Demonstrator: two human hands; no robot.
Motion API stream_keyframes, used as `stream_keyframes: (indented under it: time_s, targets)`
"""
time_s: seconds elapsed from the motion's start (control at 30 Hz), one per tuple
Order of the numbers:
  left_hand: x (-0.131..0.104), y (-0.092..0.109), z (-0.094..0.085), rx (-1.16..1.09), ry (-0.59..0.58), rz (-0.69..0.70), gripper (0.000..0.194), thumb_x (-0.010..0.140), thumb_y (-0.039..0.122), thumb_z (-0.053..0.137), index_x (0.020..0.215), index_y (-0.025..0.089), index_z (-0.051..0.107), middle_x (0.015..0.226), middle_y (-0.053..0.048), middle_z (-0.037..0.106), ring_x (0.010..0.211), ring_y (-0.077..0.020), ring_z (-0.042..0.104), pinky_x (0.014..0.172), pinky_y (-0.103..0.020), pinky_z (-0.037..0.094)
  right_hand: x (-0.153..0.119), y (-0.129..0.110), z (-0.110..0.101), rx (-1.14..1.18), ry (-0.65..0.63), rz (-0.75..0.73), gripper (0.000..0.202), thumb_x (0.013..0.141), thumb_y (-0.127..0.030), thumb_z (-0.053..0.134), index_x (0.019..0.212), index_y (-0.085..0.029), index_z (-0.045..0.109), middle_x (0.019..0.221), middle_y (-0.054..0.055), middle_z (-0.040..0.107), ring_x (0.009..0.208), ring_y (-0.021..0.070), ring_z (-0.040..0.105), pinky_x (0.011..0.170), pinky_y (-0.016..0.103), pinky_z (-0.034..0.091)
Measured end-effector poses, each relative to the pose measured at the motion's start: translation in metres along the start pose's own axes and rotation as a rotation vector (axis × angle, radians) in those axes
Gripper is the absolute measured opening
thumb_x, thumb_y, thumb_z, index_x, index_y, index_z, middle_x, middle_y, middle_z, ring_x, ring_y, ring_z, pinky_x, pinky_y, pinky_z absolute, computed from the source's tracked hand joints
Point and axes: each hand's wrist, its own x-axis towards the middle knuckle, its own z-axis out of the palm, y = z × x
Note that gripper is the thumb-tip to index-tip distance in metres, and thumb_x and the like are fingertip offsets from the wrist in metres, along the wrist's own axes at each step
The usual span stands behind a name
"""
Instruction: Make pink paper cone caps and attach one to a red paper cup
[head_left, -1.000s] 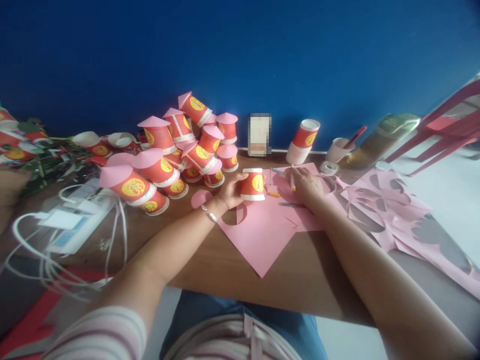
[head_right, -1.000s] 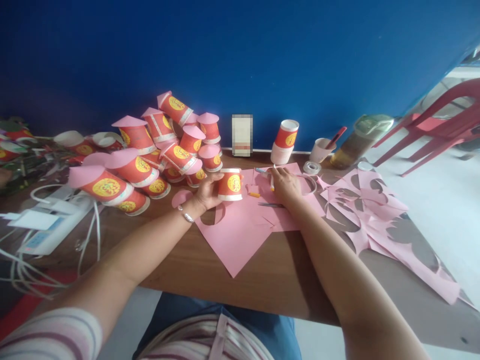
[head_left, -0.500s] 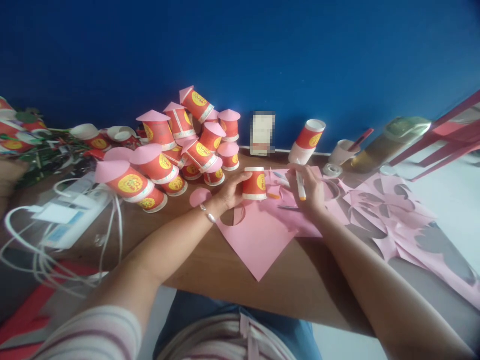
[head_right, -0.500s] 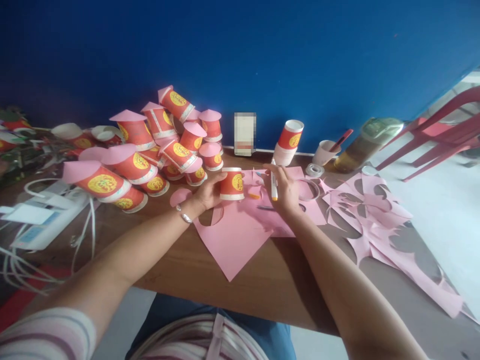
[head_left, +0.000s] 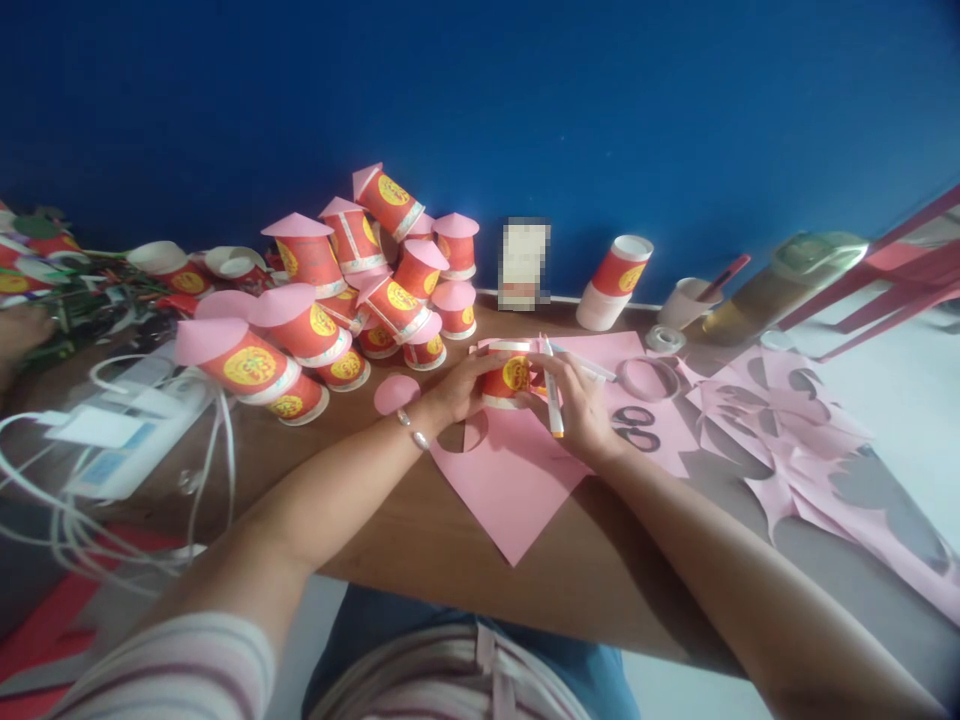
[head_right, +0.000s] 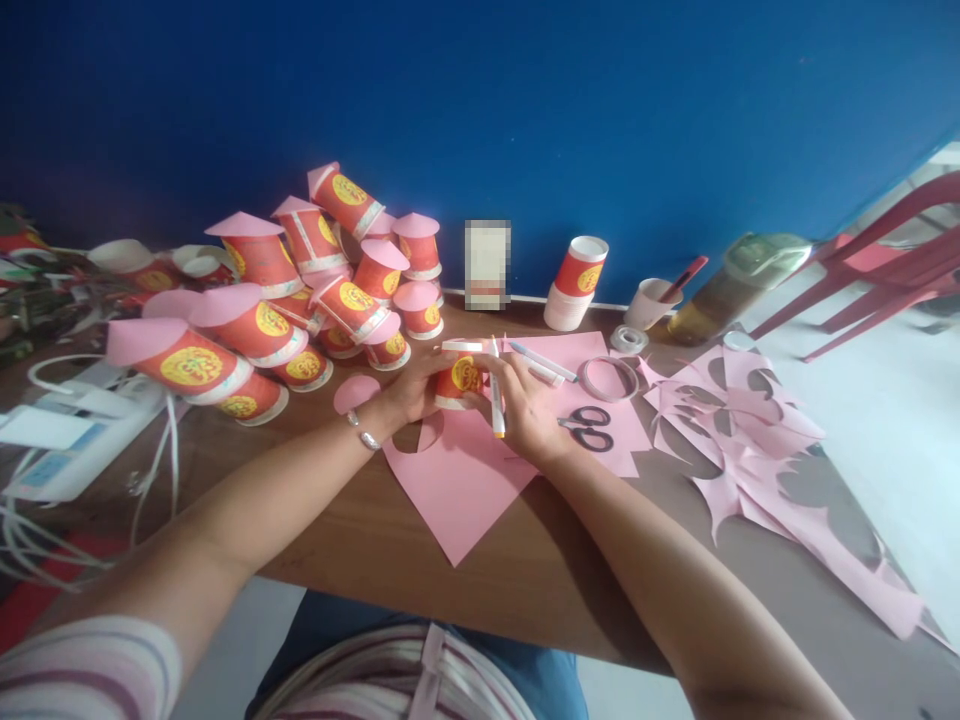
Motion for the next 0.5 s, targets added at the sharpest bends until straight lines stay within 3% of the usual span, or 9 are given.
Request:
stream_keyframes:
  time_s: [0.17, 0.33, 0.5]
  targets:
    - [0.0, 0.001, -0.004, -0.05, 0.032, -0.047, 0.028, 0.085, 0.034, 0.076, 0.105, 0.015, 0.072, 0.097, -0.011, 0.076, 0.108, -0.034, 0.073, 0.094, -0.051, 0.059, 0.0, -0.001, -0.006, -0.019, 0.009, -0.052, 0.039, 0.106, -0.037, 0.051, 0.143, -0.025, 0.056, 0.104, 0.01, 0.07, 0.091, 0.025, 0.071, 0.084, 0.041, 0.061]
    - [-0.001, 0.0, -0.001, 0.045, 0.072, 0.04, 0.027, 0.084, 0.036, 0.079, 0.102, 0.016, 0.072, 0.1, -0.01, 0.076, 0.102, -0.0289, 0.074, 0.09, -0.045, 0.061, 0.0, 0.001, -0.003, -0.042, 0.011, -0.086, 0.04, 0.105, -0.033, 0.054, 0.144, -0.024, 0.055, 0.104, 0.01, 0.07, 0.091, 0.024, 0.07, 0.082, 0.039, 0.061]
    - [0.0, -0.006, 0.0, 0.16, 0.204, 0.13, 0.033, 0.09, 0.049, 0.074, 0.103, 0.018, 0.074, 0.109, -0.009, 0.076, 0.108, -0.0277, 0.072, 0.091, -0.038, 0.058, -0.003, 0.005, 0.004, -0.048, -0.045, 0.0, 0.046, 0.104, -0.039, 0.056, 0.148, -0.026, 0.052, 0.11, 0.011, 0.068, 0.095, 0.0262, 0.07, 0.084, 0.044, 0.062]
